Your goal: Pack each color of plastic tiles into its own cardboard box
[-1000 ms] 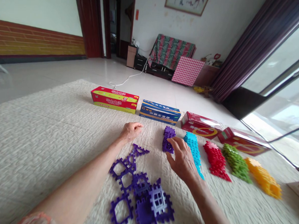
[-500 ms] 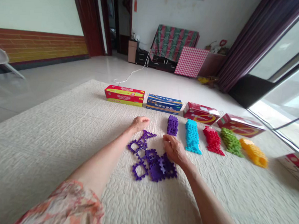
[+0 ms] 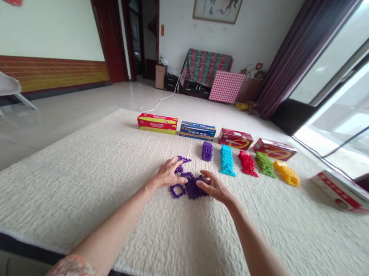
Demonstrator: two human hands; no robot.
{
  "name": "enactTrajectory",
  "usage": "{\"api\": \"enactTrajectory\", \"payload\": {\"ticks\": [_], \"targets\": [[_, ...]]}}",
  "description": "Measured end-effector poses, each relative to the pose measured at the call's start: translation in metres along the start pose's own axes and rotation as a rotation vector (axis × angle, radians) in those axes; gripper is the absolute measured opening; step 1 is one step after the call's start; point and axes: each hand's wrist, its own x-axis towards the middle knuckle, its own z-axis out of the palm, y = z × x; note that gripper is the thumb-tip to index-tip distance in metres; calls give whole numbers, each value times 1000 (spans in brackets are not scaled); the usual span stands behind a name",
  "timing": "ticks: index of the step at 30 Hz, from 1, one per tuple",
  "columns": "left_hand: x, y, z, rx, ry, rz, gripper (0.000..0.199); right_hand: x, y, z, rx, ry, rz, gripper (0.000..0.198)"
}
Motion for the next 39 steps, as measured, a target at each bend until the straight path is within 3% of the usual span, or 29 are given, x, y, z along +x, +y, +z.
{"api": "enactTrajectory", "payload": {"ticks": [5,10,16,20,26,31,39], "targets": [[-23,10,5,52,-106,5,106,-27,-1,5,56,-70,-17,76],[-36,10,16,113,-77,2,110,-36,7,22,3,-29,-82,92],[-36,3,21,113,-6,43,103,-35,13,40,-94,134,-130,78],[-19,-2,23,69,49,71,95,-27,8,47,-105,212,-173,61],[16,-13,21,-37,74,108,85,7,10,52,-60,316,-201,55],[38,-21,12,-100,97,126,80,40,18,54,-70,318,-184,60],[94,-26,8,-191,247,57,45,84,20,59,-90,280,-203,64]]}}
